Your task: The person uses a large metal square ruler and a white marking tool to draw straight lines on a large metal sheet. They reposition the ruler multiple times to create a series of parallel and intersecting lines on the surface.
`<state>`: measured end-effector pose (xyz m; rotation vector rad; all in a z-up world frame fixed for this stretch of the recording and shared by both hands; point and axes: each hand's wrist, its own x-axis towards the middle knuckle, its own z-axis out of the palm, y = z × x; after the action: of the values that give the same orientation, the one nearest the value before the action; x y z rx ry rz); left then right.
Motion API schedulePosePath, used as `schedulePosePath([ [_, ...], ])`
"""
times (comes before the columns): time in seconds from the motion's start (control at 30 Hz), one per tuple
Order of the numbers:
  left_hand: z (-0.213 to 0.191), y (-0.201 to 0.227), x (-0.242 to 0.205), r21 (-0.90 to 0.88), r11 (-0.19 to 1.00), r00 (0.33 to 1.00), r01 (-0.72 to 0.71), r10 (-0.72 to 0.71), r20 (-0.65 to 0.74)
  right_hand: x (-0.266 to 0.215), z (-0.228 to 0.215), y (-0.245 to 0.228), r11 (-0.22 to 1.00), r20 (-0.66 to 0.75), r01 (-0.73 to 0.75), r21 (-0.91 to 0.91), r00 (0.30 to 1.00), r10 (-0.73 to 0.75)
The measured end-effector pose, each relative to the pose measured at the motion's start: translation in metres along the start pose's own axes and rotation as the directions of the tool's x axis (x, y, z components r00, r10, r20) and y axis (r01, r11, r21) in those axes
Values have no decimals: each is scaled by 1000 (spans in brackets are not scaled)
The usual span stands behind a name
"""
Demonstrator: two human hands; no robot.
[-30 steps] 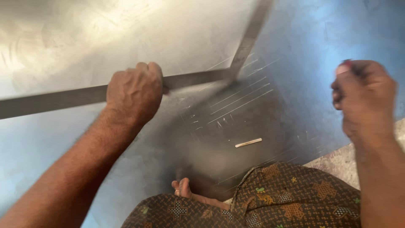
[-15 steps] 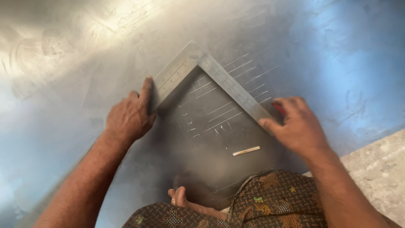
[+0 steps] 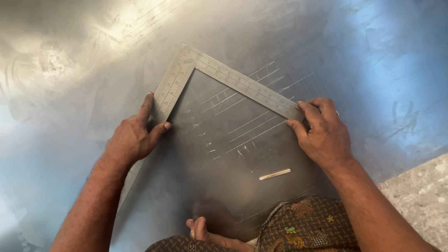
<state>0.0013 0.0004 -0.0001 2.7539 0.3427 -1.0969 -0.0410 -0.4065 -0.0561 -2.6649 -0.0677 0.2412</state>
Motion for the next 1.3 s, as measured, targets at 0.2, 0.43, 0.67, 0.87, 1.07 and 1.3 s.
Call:
schedulePosePath([
  [0.2,3,-3,0,-72,997,999,36,-34,22,6,10,3,996,-99,80,-36,992,-83],
  [0.43,6,-4,5,-90,993,997,73,-71,34,6,15,8,994,-143,107,-32,983,-111],
  [0.67,8,-5,5,-111,993,999,39,-39,7,7,14,5,993,-170,116,-16,979,-117],
  [0.87,6,-2,3,-119,989,995,93,-89,42,7,14,5,994,-164,101,-43,981,-107],
  [1.07,-8,3,8,-119,992,999,47,-47,0,8,17,7,992,-183,124,-34,975,-128],
  [1.3,-24,7,32,48,997,998,58,-59,25,9,16,6,992,-177,117,-51,976,-125],
])
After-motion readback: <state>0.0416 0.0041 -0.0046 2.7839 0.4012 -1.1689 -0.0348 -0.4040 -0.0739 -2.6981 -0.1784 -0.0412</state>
